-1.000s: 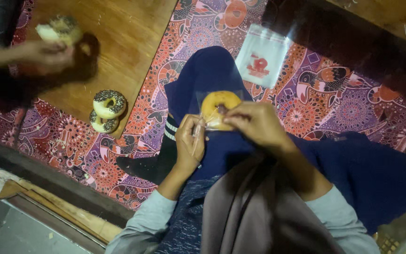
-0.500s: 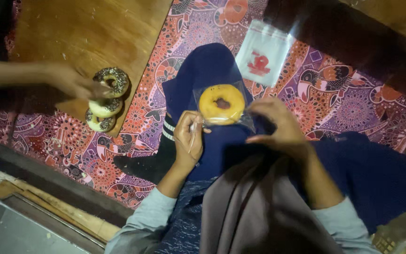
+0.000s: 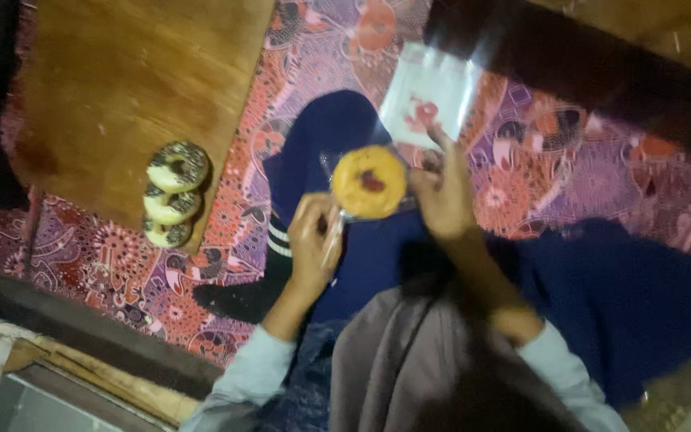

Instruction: The person sits on a patterned mat and repeatedly places doughnuts into clear plastic bags, then ties each bag with a red twist tie. A second person is visible arranging doughnuts on a wooden board nearby.

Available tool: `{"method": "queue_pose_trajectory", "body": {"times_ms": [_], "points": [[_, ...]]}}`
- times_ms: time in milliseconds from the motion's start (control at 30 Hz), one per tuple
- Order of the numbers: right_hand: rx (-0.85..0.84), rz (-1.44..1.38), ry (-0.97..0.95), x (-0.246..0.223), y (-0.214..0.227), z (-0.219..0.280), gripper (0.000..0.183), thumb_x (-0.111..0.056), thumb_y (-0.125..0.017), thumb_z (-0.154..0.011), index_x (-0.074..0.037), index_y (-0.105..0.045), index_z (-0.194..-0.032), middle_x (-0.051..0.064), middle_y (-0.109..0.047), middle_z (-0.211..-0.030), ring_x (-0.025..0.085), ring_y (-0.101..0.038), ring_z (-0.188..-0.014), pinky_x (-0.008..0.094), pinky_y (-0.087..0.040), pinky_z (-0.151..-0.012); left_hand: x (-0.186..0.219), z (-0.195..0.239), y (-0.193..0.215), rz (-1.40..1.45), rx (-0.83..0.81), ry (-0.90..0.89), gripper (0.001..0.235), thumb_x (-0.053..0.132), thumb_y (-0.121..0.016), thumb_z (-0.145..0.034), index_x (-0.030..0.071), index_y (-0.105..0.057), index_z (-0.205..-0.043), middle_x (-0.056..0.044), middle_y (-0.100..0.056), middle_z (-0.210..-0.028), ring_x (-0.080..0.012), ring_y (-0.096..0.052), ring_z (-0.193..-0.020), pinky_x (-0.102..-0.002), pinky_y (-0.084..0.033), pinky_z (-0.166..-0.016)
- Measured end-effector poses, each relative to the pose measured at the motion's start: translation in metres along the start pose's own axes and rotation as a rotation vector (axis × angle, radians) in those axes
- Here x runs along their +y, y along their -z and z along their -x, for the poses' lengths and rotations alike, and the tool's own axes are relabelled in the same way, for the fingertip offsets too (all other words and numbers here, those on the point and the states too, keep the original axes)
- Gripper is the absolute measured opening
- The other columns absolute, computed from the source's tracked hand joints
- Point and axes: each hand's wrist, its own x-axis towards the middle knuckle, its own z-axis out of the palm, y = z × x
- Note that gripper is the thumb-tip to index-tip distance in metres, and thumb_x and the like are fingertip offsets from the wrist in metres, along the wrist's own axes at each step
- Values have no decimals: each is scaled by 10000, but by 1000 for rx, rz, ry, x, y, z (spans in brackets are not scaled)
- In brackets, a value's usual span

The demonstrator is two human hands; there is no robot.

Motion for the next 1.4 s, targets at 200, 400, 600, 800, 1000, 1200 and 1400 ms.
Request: {"method": "queue_pose_trajectory", "body": {"times_ms": [200,400,600,800,1000,1200,1400], "points": [[128,-324,-401,62,49,-16,484,-307,-619,-1054,-3,-491,-1408,134,-592,-1244,226,-620,-1106,319,-573,-887,-27,-66,-89,48,-308,-215,92,54,-671,-951,7,-606,-995,-157,-630,-984,-291,-631,-817,-371,-509,-720],[484,397,-356,141,144,-32,500,-353,-625,-1058,-28,-540,-1428,203,-558,-1342,341,-590,-1222,425,-533,-1024,-128,-195,-228,-139,-367,-114,275,181,-468,-1032,38,-544,-1254,-256,-620,-1136,-420,-645,-901,-517,-510,-803],[390,1090,-220,135,131,-47,592,-318,-761,-997,-6,-556,-1457,329,-418,-1505,476,-432,-1366,537,-360,-1094,-181,-206,-247,-674,-478,-462,156,122,-531,-949,55,-615,-1062,-198,-632,-1050,-411,-674,-854,-545,-526,-745],[152,490,-453,98,87,-120,577,-321,-764,-944,0,-562,-1379,251,-607,-1351,337,-637,-1184,407,-510,-999,-67,-190,-200,-416,-456,-356,232,180,-676,-917,64,-664,-1119,-221,-612,-1204,-406,-694,-857,-509,-556,-747],[156,496,71,-6,72,-120,240,-99,-718,-901,28,-730,-1105,198,-746,-1095,309,-722,-995,377,-566,-877,17,-210,-164,38,-15,-90,538,63,-684,-843,38,-544,-1363,-146,-708,-1046,-342,-722,-870,-364,-581,-753],[134,679,214,-85,62,-113,340,20,-669,-970,-80,-653,-1294,148,-677,-1261,318,-709,-1137,370,-566,-952,55,-192,-154,93,-53,-356,263,27,-677,-984,107,-618,-1227,-119,-760,-1156,-207,-763,-952,-268,-595,-821],[-14,618,209,-55,78,-136,623,-46,-664,-933,-14,-458,-1520,282,-554,-1367,425,-601,-1218,447,-522,-1010,79,-186,-151,1042,-39,-95,565,-25,-710,-870,220,-543,-1351,6,-650,-1319,-199,-668,-1203,-370,-524,-1044]]}}
